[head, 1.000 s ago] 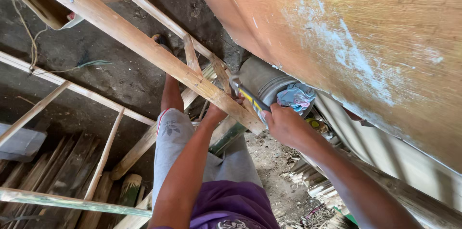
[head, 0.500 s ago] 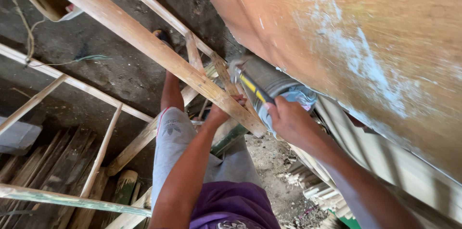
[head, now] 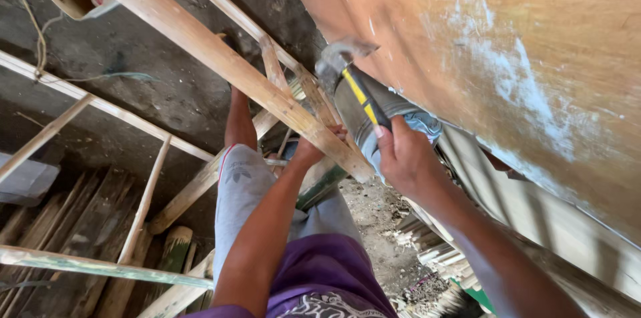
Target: The person hammers nails into a wooden frame using a claw hammer. They repeatedly pick up nails from a small container and drive them into the frame at various joints.
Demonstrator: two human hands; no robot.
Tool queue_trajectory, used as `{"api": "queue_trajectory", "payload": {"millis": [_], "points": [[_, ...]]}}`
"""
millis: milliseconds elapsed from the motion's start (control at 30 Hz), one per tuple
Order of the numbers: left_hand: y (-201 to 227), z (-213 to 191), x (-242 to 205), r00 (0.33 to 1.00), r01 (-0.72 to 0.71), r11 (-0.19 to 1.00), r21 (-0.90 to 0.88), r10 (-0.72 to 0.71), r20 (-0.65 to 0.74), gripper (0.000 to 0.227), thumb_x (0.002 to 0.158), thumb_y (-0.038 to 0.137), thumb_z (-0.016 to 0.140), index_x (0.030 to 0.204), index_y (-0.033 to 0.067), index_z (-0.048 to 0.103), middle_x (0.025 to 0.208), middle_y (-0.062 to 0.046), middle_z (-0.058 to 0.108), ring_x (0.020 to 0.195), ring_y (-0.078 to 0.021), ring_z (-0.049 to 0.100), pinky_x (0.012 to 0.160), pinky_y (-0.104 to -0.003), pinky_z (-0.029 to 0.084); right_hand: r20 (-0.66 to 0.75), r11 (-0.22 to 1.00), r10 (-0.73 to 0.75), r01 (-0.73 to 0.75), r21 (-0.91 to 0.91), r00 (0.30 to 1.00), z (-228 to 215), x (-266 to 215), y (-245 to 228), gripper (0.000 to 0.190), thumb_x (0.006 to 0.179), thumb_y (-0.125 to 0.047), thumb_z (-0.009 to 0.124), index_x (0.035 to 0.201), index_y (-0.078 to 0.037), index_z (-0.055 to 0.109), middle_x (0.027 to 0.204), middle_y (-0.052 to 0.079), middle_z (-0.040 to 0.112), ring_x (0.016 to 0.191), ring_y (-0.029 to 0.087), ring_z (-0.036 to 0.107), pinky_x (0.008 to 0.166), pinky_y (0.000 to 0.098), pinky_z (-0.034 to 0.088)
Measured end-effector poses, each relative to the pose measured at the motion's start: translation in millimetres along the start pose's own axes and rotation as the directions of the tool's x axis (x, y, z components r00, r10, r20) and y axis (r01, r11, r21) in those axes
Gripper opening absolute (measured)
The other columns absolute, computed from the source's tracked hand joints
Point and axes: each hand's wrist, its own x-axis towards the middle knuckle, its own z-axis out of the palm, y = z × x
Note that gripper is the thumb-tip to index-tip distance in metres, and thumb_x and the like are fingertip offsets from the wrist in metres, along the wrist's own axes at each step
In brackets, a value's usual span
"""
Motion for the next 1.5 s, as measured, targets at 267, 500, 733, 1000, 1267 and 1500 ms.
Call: {"api": "queue_trajectory", "payload": {"millis": [267, 500, 733, 1000, 1267, 1500], "points": [[7, 0, -4, 0.997, -0.080, 0.997, -0.020, 0.081, 0.006, 0.033, 0.091, -0.001, 0.072, 0.121, -0.0121, 0.065, 0.112, -0.023, 0.073, 0.096, -0.0270, 0.075, 0.089, -0.040, 0.063, 0.047, 0.980, -0.148, 0.153, -0.127, 0.988, 0, -1, -2, 0.037, 0.104, -0.033, 0.048, 0.098, 0.002, 0.059, 0.060, 0.020, 0.064, 0.050, 0.035, 0.064, 0.049, 0.0513, 0.048], [0, 6, -7, 0.982, -0.182, 0.980, 0.082, 0.185, -0.025, 0.035, 0.091, 0.000, 0.079, 0.116, -0.0124, 0.059, 0.107, -0.022, 0.068, 0.098, -0.0294, 0.074, 0.087, -0.044, 0.065, 0.321, 0.938, 0.188, -0.073, -0.338, 0.928, -6, -5, -17, 0.037, 0.107, -0.034, 0.043, 0.104, 0.000, 0.057, 0.066, 0.017, 0.066, 0.050, 0.030, 0.064, 0.048, 0.0455, 0.048], [14, 3, -12, 0.979, -0.200, 0.823, 0.532, 0.146, 0.142, 0.058, 0.093, 0.009, 0.071, 0.145, 0.0034, 0.046, 0.136, -0.010, 0.059, 0.123, -0.0194, 0.058, 0.104, -0.032, 0.048, -0.051, 0.994, -0.085, 0.082, -0.065, 0.995, -4, -10, 3, 0.039, 0.106, -0.035, 0.044, 0.100, 0.002, 0.058, 0.061, 0.017, 0.062, 0.050, 0.030, 0.060, 0.048, 0.0472, 0.045], [22, -26, 1, 0.962, -0.270, 0.324, 0.907, 0.117, 0.245, 0.053, 0.104, 0.025, 0.063, 0.154, 0.0162, 0.048, 0.165, -0.018, 0.036, 0.149, -0.0328, 0.038, 0.120, -0.038, 0.032, 0.247, 0.984, 0.150, -0.121, -0.129, 0.957, 0, 2, -2, 0.038, 0.107, -0.037, 0.040, 0.107, -0.002, 0.055, 0.062, 0.010, 0.057, 0.047, 0.028, 0.054, 0.046, 0.0507, 0.049], [10, -34, 1, 0.963, -0.194, 0.615, 0.764, -0.029, 0.268, 0.068, 0.094, 0.032, 0.065, 0.155, 0.0192, 0.038, 0.152, -0.016, 0.056, 0.135, -0.0316, 0.055, 0.116, -0.036, 0.044, 0.147, 0.960, -0.131, 0.163, -0.229, 0.980, 18, -7, 26, 0.029, 0.109, -0.034, 0.047, 0.106, -0.007, 0.057, 0.066, 0.010, 0.059, 0.048, 0.021, 0.054, 0.046, 0.0389, 0.041], [2, -39, 5, 0.941, -0.334, 0.251, 0.908, 0.035, 0.337, 0.065, 0.099, 0.025, 0.061, 0.158, 0.0093, 0.039, 0.160, -0.018, 0.040, 0.141, -0.0329, 0.044, 0.118, -0.038, 0.035, -0.017, 0.986, -0.053, 0.055, 0.157, 0.998, 17, 5, 30, 0.035, 0.107, -0.030, 0.034, 0.121, -0.003, 0.051, 0.062, 0.010, 0.057, 0.040, 0.019, 0.052, 0.035, 0.0406, 0.047]]}}
